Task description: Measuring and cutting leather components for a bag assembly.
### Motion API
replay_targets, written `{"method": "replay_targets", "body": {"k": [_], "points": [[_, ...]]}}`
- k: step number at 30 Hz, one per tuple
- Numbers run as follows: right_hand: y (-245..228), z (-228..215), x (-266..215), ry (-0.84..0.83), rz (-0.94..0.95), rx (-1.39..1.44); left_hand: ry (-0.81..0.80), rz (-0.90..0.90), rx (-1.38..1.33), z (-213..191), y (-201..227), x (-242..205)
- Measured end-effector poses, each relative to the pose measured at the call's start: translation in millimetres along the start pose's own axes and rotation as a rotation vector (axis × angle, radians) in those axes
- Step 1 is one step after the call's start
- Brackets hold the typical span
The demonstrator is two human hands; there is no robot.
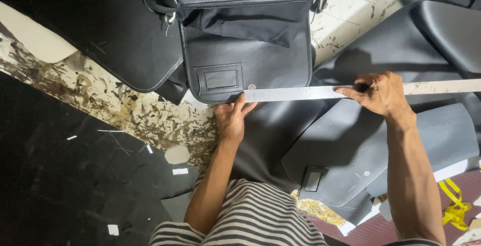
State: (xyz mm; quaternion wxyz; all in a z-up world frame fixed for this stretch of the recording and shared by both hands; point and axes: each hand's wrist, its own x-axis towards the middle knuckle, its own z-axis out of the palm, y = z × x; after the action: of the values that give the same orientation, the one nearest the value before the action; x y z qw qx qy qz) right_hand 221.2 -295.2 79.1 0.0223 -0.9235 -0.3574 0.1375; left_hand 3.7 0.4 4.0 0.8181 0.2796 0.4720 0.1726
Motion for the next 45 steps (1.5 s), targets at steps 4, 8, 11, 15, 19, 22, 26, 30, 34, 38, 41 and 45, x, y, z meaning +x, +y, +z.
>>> {"method": "replay_targets", "body": {"k": [4, 8, 11, 15, 19, 22, 26, 30, 34, 38, 41, 45], "points": [[1, 1, 1, 0.007, 0.002, 0.019, 0.015, -0.010, 0.027, 3, 4, -2], [2, 2, 1, -0.026, 0.017, 0.003, -0.005, 0.009, 0.026, 2, 5, -2], [2, 2, 1, -0.016, 0.009, 0.028, -0.030, 0.023, 0.039, 2, 5, -2], [1, 1, 1, -0.011, 0.008, 0.028, -0.046, 0.007, 0.041, 2, 7, -3], [0, 0, 2, -0.022, 0.010, 0.035, -0.044, 0.016, 0.023, 3, 7, -3], [4, 4, 1, -0.025, 0.010, 0.009, -0.028, 0.013, 0.006, -1, 1, 0], [3, 4, 1, -0.023, 0.009, 0.001, -0.040, 0.027, -0.015, 0, 4, -1], [2, 3, 1, -0.024, 0.013, 0.018, -0.034, 0.018, 0.007, 3, 7, -3], [4, 4, 1, -0.025, 0.010, -0.006, 0.012, 0.004, -0.021, 0, 0, 1], [3, 4, 1, -0.019, 0.011, -0.005, 0.025, -0.004, -0.040, -2, -2, 2], [9, 10, -1, -0.024, 0.002, -0.038, 0.017, -0.013, -0.021, 0, 3, 0], [3, 3, 1, -0.054, 0.037, -0.026, -0.013, -0.004, -0.009, 1, 4, -1]]}}
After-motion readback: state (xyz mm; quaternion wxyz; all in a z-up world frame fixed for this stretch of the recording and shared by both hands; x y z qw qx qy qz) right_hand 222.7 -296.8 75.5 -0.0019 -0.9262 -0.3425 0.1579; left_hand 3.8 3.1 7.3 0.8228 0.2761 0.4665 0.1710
